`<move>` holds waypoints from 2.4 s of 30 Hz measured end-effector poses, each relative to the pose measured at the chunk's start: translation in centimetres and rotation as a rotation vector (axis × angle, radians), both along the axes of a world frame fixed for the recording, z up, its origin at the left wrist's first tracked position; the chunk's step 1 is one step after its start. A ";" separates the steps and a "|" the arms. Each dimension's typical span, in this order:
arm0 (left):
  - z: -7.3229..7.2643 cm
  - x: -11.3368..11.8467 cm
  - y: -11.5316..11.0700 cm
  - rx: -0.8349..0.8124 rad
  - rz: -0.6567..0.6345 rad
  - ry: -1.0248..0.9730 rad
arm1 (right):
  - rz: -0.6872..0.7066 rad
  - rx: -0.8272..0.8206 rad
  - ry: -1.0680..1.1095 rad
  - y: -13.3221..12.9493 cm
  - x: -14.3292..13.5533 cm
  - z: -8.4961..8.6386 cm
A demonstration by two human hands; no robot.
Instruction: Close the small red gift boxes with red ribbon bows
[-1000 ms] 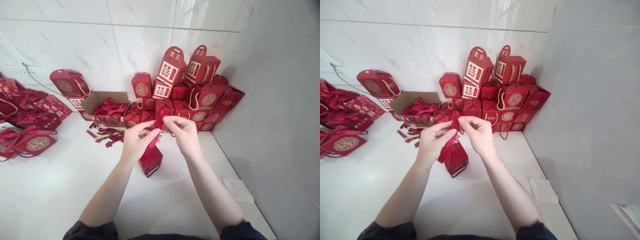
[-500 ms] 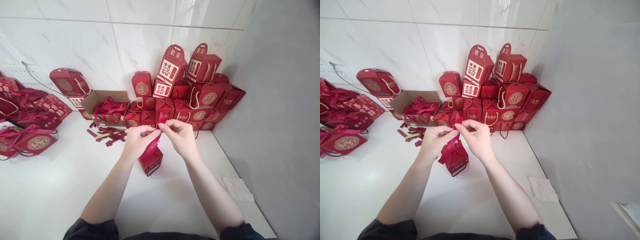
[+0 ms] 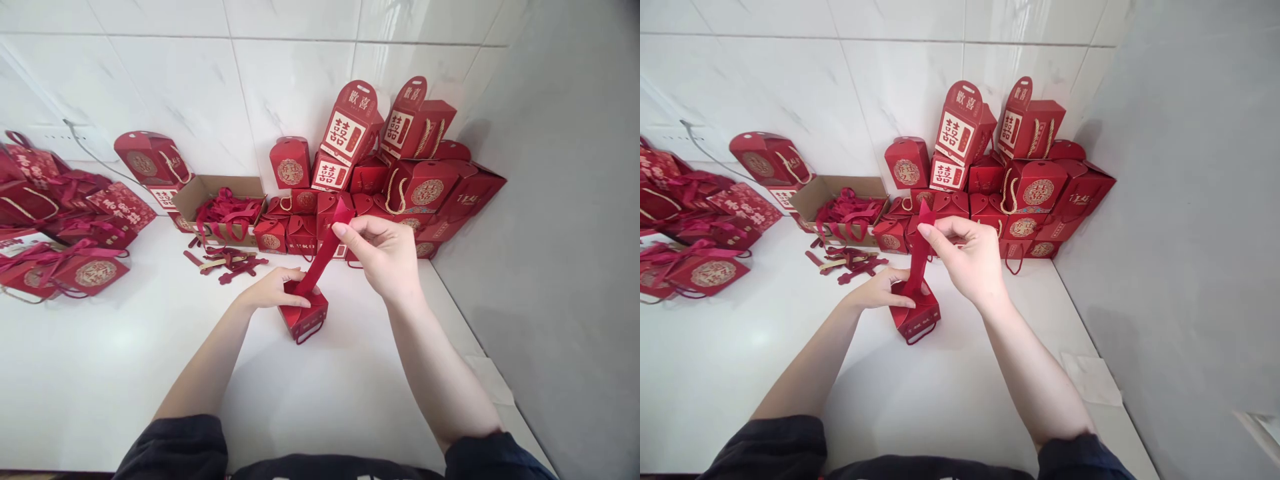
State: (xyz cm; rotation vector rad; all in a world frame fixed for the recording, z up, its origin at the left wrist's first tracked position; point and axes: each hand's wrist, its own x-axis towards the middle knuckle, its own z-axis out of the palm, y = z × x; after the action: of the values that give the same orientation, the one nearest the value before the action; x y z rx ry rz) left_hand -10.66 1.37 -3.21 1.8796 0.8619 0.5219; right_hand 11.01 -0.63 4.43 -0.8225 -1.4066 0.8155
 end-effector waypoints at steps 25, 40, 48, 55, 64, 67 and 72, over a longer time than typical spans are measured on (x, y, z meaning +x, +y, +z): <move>-6.1 0.0 1.0 0.136 -0.027 -0.254 | 0.107 0.151 -0.185 -0.7 -2.0 2.7; -5.2 0.9 0.5 0.061 0.144 -0.204 | 0.082 0.118 -0.272 -2.7 -0.1 3.2; -5.6 1.4 0.3 -0.078 0.087 -0.252 | 0.151 0.027 -0.125 0.7 -0.8 0.4; -6.8 1.3 0.9 0.043 0.067 -0.222 | 0.030 -0.252 -0.492 3.6 0.9 -9.7; -6.3 1.2 0.7 0.108 0.040 -0.112 | 0.149 -0.313 -0.285 -1.6 2.1 -14.7; -5.8 1.3 0.4 0.119 0.011 -0.079 | 0.284 -0.433 -0.157 -1.4 1.2 -15.0; -5.5 1.4 0.3 0.095 0.014 -0.054 | 0.407 -0.559 0.075 -0.9 -0.6 -15.0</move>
State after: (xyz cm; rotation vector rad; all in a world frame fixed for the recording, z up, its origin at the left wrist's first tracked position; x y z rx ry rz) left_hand -9.29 1.67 -8.69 1.9376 0.8283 0.6292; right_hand 10.45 -1.55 -10.55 -0.9194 -1.3105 1.5831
